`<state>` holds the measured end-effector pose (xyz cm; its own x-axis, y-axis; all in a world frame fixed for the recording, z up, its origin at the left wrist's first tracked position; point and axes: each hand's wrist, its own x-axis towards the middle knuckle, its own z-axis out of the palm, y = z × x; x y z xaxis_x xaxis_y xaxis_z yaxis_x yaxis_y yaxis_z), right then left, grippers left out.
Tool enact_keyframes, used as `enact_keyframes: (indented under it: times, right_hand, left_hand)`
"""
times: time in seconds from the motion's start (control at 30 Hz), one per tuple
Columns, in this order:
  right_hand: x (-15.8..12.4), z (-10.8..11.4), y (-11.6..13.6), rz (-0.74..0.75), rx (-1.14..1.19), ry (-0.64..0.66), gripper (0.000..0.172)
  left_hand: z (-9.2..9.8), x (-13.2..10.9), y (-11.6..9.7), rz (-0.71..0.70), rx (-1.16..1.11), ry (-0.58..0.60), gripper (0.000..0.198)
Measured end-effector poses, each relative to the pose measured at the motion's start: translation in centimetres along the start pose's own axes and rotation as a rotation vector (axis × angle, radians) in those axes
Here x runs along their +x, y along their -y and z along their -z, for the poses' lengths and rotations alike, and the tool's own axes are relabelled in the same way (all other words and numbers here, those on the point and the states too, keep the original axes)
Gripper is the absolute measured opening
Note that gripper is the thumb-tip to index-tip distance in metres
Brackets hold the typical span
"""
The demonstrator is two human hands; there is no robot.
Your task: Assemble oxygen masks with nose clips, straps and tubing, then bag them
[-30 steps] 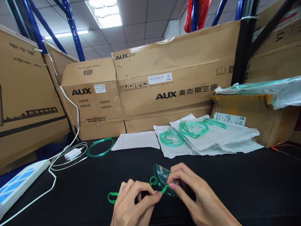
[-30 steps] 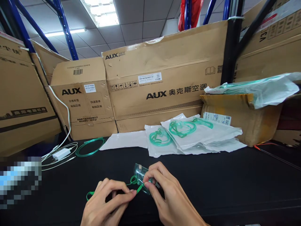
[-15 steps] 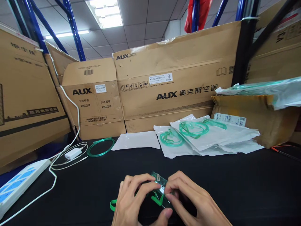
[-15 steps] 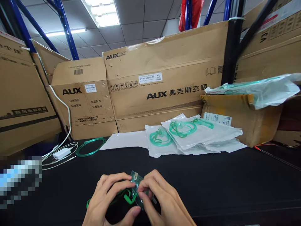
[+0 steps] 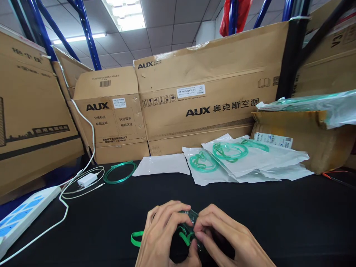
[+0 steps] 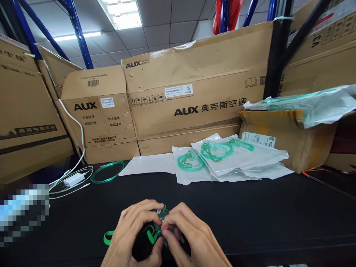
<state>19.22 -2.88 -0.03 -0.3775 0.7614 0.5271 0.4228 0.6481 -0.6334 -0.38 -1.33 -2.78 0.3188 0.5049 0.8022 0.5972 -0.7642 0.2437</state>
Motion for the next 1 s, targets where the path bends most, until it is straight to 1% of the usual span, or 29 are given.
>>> enact_keyframes:
  times: [0.2,0.37,0.57,0.73,0.87,1.0]
  right_hand:
    - [0.0,0.4,0.2,-0.034,-0.017,-0.025,0.019]
    - [0.2,1.5,0.7,-0.048,-0.023,-0.058,0.017]
    - [0.2,3.2,1.0,0.027,-0.070,-0.144,0.013]
    - [0.3,3.9,1.4,0.072,-0.097,-0.206,0.014]
    - [0.2,4.7,1.2,0.073,-0.130,-0.292,0.010]
    - [-0.2,6.1,0.9,-0.002,-0.165,-0.436,0.022]
  left_hand:
    - [0.0,0.0,0.1,0.017,0.006,0.011,0.037]
    - [0.2,0.0,0.2,0.035,-0.016,0.017,0.040]
    - [0.2,0.1,0.1,0.059,-0.034,0.008,0.040]
    - [0.3,0.1,0.2,0.038,-0.035,0.019,0.041]
    - [0.3,0.1,0.3,0.050,-0.033,0.008,0.041]
    - [0.2,0.0,0.3,0.068,-0.042,-0.011,0.040]
